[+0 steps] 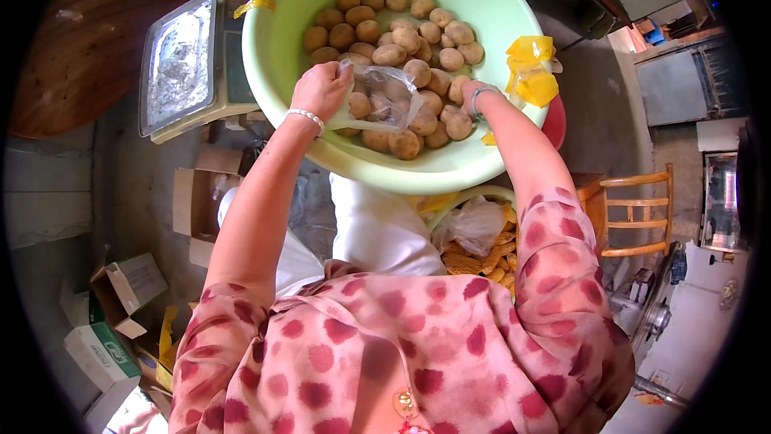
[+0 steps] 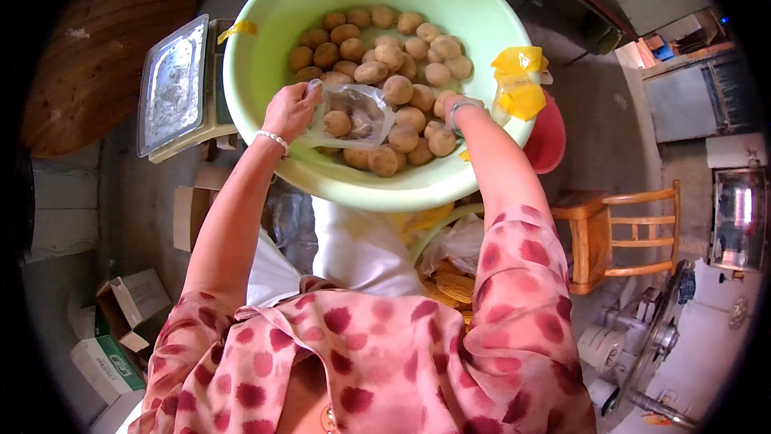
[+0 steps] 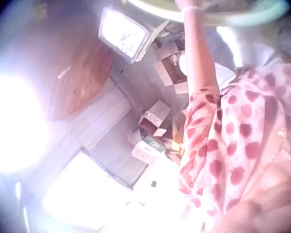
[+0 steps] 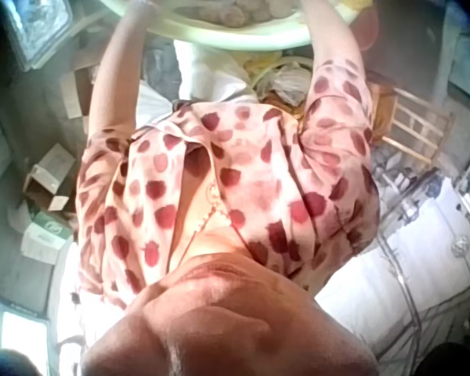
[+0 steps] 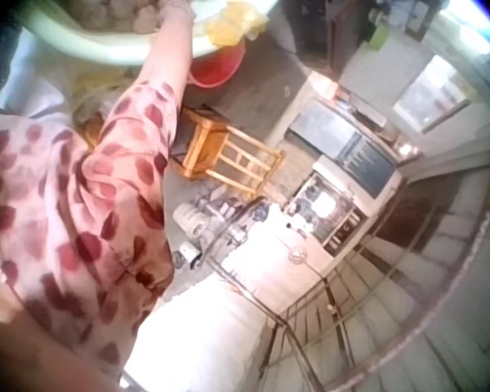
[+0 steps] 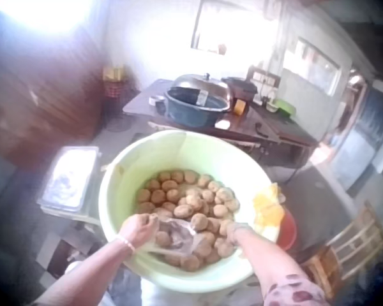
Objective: The person puts potatoes from a large green basin into small clear plastic bags by hand and places the bags on a scale.
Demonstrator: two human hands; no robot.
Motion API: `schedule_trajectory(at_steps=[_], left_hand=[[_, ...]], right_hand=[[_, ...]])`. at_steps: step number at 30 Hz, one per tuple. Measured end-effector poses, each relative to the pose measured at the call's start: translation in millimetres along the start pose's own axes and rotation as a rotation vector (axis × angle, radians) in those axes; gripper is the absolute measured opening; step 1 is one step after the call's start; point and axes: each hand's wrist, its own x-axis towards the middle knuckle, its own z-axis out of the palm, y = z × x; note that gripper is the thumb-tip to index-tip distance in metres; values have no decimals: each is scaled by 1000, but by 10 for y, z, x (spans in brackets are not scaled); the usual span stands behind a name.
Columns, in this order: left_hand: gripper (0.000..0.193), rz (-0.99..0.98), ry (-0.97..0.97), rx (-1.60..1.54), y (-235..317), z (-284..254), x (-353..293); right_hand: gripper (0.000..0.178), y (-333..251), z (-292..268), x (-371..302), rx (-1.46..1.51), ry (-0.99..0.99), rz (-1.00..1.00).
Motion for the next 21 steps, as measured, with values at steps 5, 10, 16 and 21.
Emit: schedule_trajectory(at_steps=[5,10,16,21], left_hand=[[41,62,63,44,-62,36,39],[41,44,43,10,-76,30,31],[40,82,59,25,-51,45,21],[36,27,31,-6,15,-13,-18]], right_hand=[[42,49,91,140,-85,-84,-49],[38,17,89,31,-63,3,-73],[34,-101,116,131,-66,153,-111],[42,-432,15,154,-286,-102,-121]])
